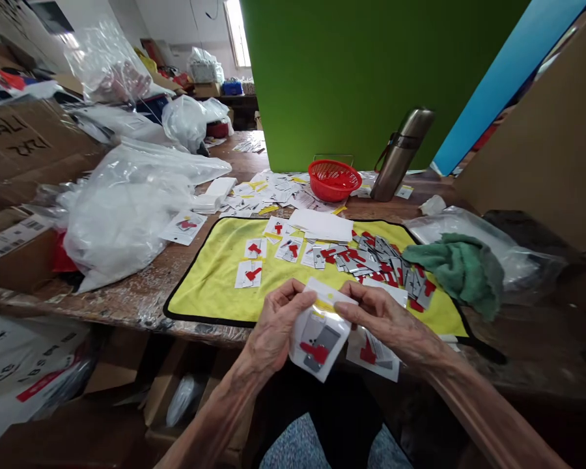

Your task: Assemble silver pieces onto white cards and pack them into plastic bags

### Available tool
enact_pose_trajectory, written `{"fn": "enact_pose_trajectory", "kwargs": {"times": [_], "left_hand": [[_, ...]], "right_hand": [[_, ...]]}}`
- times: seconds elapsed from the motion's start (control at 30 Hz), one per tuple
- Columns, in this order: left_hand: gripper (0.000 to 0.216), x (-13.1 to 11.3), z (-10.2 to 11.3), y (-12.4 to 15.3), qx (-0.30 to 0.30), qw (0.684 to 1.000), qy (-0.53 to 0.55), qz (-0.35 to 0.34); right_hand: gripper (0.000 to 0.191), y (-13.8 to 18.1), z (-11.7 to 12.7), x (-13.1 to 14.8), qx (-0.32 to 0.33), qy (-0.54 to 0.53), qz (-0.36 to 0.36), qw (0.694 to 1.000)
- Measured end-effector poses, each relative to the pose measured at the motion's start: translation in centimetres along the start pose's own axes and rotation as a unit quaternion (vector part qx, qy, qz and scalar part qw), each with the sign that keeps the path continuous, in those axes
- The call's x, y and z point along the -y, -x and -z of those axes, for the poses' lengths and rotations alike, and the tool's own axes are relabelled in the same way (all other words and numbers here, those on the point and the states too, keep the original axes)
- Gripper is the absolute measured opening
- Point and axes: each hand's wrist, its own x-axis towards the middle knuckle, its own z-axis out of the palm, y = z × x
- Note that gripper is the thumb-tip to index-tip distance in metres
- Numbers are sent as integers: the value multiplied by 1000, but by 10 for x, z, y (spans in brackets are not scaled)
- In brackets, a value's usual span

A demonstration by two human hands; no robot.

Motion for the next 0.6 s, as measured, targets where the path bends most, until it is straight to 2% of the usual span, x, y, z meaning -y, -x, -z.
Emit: {"fn": "enact_pose_trajectory", "kwargs": {"times": [0.1, 0.17, 0.2, 0.27, 0.37, 0.5, 0.6], "left_hand": [[30, 13, -16, -5, 26, 999, -41, 21], [27, 23, -26, -11, 30, 987, -156, -14], [25, 29, -30, -13, 27, 970, -237, -50], [24, 43, -37, -19, 18, 907, -401, -128], [29, 63, -44, -26, -3, 811, -558, -177], [30, 71, -51, -32, -22, 751, -640, -161], [25, 54, -53, -40, -4, 723, -669, -173]], "right_hand": [[42, 15, 22, -7, -33, 24, -36, 999], [43, 23, 41, -12, -46, 57, -53, 996], [43, 25, 51, -15, -59, 87, -54, 993], [39, 26, 66, -22, -106, 183, -39, 977], [28, 19, 80, -40, -198, 346, -2, 917], [21, 9, 87, -63, -250, 446, 40, 858], [22, -2, 93, -59, -273, 497, 90, 818]]}}
